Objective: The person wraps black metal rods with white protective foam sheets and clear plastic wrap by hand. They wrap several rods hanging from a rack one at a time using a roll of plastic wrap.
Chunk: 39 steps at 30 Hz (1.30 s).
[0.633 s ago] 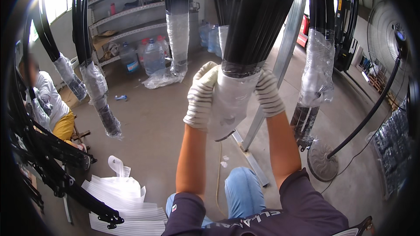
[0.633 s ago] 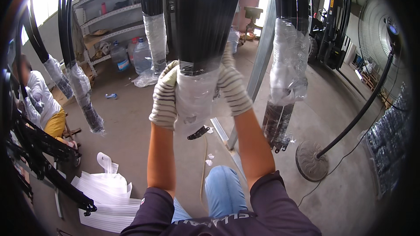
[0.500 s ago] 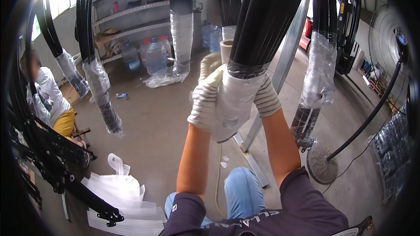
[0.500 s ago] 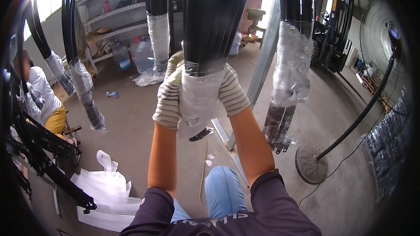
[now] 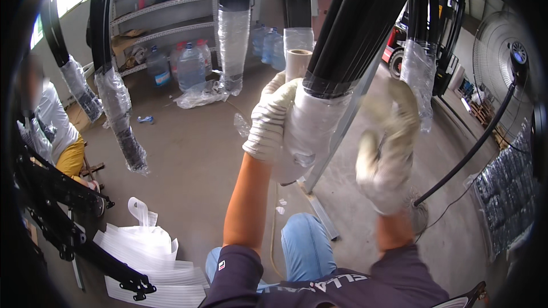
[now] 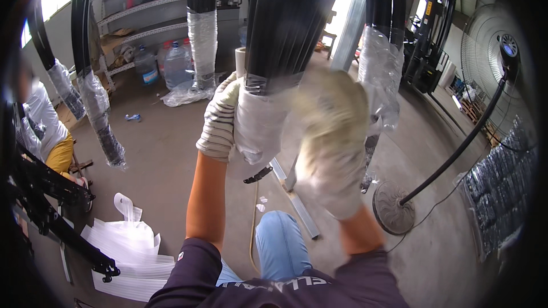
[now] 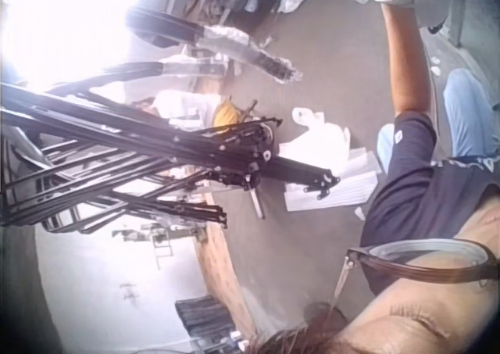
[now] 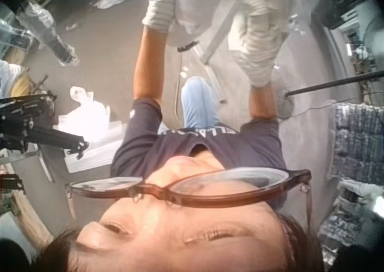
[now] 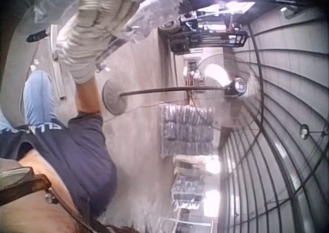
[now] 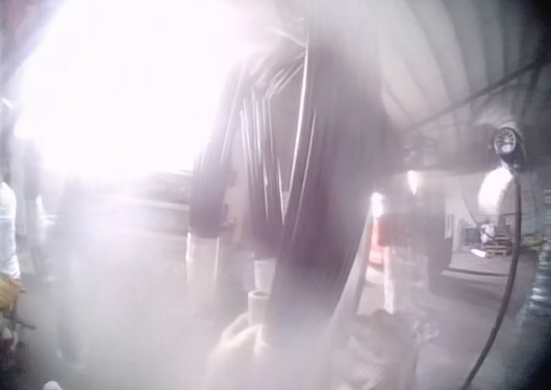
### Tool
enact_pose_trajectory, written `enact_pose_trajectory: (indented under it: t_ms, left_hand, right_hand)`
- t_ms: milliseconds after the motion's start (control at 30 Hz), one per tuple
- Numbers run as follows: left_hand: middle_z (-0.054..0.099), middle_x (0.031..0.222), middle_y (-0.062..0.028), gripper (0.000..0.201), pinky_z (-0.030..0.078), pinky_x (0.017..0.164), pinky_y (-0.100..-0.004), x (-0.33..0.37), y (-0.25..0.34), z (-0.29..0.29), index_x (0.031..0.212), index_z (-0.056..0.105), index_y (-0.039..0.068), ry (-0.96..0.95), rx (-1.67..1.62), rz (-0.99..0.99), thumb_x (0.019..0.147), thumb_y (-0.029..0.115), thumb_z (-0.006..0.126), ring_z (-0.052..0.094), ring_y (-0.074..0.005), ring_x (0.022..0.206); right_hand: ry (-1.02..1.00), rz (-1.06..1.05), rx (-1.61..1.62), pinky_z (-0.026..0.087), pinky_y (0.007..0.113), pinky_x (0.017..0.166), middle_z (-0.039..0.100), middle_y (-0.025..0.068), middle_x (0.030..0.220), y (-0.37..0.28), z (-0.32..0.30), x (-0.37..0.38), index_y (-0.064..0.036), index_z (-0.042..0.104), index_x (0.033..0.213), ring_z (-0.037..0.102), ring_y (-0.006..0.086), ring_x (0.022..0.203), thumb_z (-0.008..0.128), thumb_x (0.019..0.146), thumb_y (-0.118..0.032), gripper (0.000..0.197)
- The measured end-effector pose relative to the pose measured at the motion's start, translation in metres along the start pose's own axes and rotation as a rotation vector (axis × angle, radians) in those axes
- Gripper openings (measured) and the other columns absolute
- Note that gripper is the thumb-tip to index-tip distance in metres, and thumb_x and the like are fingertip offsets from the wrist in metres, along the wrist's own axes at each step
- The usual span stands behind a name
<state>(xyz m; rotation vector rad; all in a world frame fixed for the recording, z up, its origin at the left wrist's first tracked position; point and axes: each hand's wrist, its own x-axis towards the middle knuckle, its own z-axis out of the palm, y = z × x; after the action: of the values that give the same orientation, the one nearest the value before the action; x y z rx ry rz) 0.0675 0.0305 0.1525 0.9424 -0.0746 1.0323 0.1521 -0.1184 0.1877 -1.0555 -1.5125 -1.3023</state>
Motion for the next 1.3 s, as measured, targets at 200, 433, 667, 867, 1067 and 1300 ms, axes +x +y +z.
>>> enact_pose_trajectory:
  t_ms: [200, 433, 667, 867, 1067, 1300]
  left_hand:
    - [0.058, 0.094, -0.0061, 0.038, 0.047, 0.07, -0.024, -0.002, -0.008, 0.002, 0.106, 0.052, 0.002, -0.145, -0.114, -0.014, 0.075, 0.02, 0.065, 0.057, -0.0118, 0.08]
    - [0.057, 0.099, -0.0073, 0.049, 0.045, 0.077, -0.0281, 0.008, -0.009, -0.006, 0.112, 0.048, 0.002, -0.2, -0.082, -0.095, 0.076, 0.032, 0.063, 0.055, -0.0155, 0.088]
    - [0.052, 0.108, -0.009, 0.066, 0.036, 0.088, -0.027, 0.029, 0.014, -0.062, 0.114, 0.049, 0.001, -0.238, 0.203, -0.002, 0.065, 0.041, 0.068, 0.047, -0.0153, 0.1]
    - [0.056, 0.095, -0.0064, 0.057, 0.043, 0.07, -0.023, 0.015, 0.035, -0.073, 0.108, 0.051, -0.002, -0.279, 0.178, -0.04, 0.063, 0.027, 0.069, 0.053, -0.0117, 0.079]
    - [0.054, 0.067, -0.0006, 0.023, 0.041, 0.054, -0.0231, 0.006, 0.07, -0.055, 0.087, 0.059, 0.005, 0.086, 0.655, 0.142, 0.066, 0.013, 0.062, 0.049, -0.0076, 0.057]
    - [0.056, 0.083, -0.0103, 0.043, 0.047, 0.066, -0.034, -0.068, 0.029, -0.059, 0.099, 0.051, 0.004, 0.222, 1.128, 0.622, 0.058, 0.007, 0.061, 0.057, -0.0246, 0.072]
  right_hand:
    - [-0.654, -0.9, -0.792, 0.032, 0.032, 0.098, 0.043, 0.0097, 0.12, 0.026, 0.034, 0.043, -0.0062, 0.036, 0.123, 0.041, 0.02, 0.114, 0.045, 0.081, -0.005, 0.043]
    - [-0.619, -1.407, -1.382, 0.029, 0.03, 0.102, 0.039, 0.0116, 0.127, 0.04, 0.049, 0.04, -0.0034, 0.03, 0.128, 0.039, 0.0183, 0.118, 0.037, 0.089, -0.018, 0.042]
    - [-0.617, -1.453, -1.034, 0.035, 0.036, 0.099, 0.047, 0.0175, 0.12, 0.02, 0.043, 0.06, 0.0013, 0.04, 0.121, 0.048, 0.0234, 0.11, 0.035, 0.09, -0.015, 0.035]
    - [-0.772, -1.313, -0.817, 0.043, 0.033, 0.077, 0.052, 0.0113, 0.091, 0.011, 0.057, 0.071, -0.0017, 0.049, 0.097, 0.053, 0.0208, 0.085, 0.044, 0.082, -0.01, 0.018]
    - [-0.285, -1.437, -0.897, 0.048, 0.031, 0.056, 0.054, 0.0082, 0.061, 0.017, 0.111, 0.063, -0.0016, 0.056, 0.068, 0.055, 0.0195, 0.059, 0.048, 0.068, -0.005, 0.009]
    - [-0.299, -1.338, -0.789, 0.039, 0.03, 0.044, 0.043, 0.006, 0.048, 0.012, 0.152, 0.056, -0.0031, 0.048, 0.054, 0.044, 0.0163, 0.046, 0.051, 0.063, -0.006, 0.011]
